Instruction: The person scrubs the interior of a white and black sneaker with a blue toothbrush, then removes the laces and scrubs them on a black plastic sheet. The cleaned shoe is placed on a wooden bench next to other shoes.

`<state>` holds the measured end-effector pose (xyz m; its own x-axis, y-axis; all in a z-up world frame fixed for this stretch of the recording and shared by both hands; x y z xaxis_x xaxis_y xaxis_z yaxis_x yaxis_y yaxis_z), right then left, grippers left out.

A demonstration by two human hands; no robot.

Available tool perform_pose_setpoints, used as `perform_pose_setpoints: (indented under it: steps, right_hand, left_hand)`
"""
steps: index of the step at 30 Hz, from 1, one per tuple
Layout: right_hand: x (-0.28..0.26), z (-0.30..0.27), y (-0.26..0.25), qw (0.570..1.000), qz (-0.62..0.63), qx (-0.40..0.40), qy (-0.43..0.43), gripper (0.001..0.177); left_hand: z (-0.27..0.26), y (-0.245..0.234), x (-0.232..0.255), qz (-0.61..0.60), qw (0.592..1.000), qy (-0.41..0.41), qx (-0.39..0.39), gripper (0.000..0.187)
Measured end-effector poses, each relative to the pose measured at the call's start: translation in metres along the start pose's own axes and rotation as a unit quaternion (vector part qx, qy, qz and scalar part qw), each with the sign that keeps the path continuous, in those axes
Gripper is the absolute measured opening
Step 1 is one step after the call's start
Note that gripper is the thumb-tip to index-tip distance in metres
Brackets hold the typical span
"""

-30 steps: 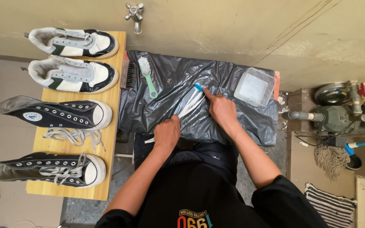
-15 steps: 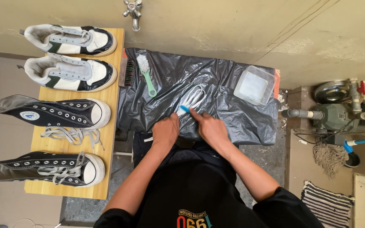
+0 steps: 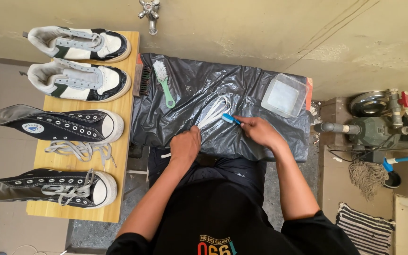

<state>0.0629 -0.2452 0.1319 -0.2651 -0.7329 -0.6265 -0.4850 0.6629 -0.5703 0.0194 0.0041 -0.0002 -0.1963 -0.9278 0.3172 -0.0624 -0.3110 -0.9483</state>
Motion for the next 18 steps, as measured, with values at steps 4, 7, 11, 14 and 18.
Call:
perform_pose_setpoints:
  steps: [4,7,11,14,18]
  right_hand:
    - [-0.050,-0.034,-0.007,0.997,-0.068,0.015,-0.039,0.045]
    - [-0.054,-0.024,0.035,0.976,-0.159,0.073,-0.126,0.043]
    - [-0.034,0.001,0.066,0.920,-0.340,0.104,-0.165,0.049]
    - [-0.017,0.022,0.053,0.930,-0.334,0.109,-0.111,0.051]
    - [0.003,0.049,0.039,0.932,-0.331,0.137,-0.055,0.054]
  left_hand:
    - [0.001,-0.013,0.004,0.009,1.000,0.006,0.004,0.029]
    - [0.001,-0.011,0.005,0.009,1.000,0.008,0.002,0.029]
    - [0.002,-0.008,0.000,0.001,1.000,0.011,-0.001,0.031]
    - [0.002,-0.002,-0.002,0.011,1.000,0.009,-0.005,0.030]
    - [0.001,-0.009,0.001,0.010,1.000,0.008,-0.005,0.031]
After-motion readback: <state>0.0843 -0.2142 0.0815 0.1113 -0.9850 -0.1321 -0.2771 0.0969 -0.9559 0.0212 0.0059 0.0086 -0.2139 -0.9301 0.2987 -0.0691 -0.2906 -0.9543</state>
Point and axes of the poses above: each hand's wrist, its own z-axis towards the middle knuckle, its own y-axis out of the palm, x = y × z, the point moved 1 cm from there along z, towards the middle knuckle, and after that the axes turned 11 degrees about -z, right-handed, at the moved point
